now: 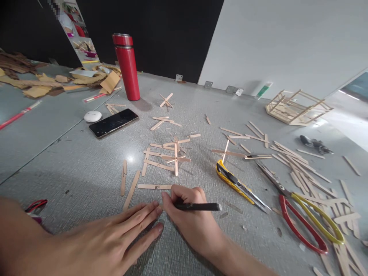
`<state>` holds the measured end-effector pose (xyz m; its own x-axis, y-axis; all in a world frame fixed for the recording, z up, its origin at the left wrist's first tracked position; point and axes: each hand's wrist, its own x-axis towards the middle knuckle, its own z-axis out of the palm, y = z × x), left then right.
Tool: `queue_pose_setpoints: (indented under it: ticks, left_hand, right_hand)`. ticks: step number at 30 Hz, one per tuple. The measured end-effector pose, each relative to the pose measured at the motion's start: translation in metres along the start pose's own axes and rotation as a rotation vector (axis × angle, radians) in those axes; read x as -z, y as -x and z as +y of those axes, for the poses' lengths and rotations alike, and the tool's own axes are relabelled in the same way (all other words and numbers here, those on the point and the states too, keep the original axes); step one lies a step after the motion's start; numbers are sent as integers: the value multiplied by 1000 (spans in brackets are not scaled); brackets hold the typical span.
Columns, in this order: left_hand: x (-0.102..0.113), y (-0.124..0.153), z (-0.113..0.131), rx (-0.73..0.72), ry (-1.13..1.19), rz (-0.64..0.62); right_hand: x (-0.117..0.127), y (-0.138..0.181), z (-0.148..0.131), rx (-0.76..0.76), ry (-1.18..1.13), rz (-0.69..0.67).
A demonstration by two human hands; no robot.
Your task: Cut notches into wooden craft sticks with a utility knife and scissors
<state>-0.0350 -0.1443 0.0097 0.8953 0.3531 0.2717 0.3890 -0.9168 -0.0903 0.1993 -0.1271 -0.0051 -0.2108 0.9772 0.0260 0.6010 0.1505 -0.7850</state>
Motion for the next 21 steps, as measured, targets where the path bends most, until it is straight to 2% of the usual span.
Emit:
queue_pose_setpoints:
  ticks: [16, 21]
  left_hand:
    - [-1, 1, 1, 21, 22, -20]
    - [-1, -1, 0, -11, 9, -26]
  right_hand:
    - [2, -2, -1, 20, 18, -45]
    - [3, -1, 2, 27, 26, -49]
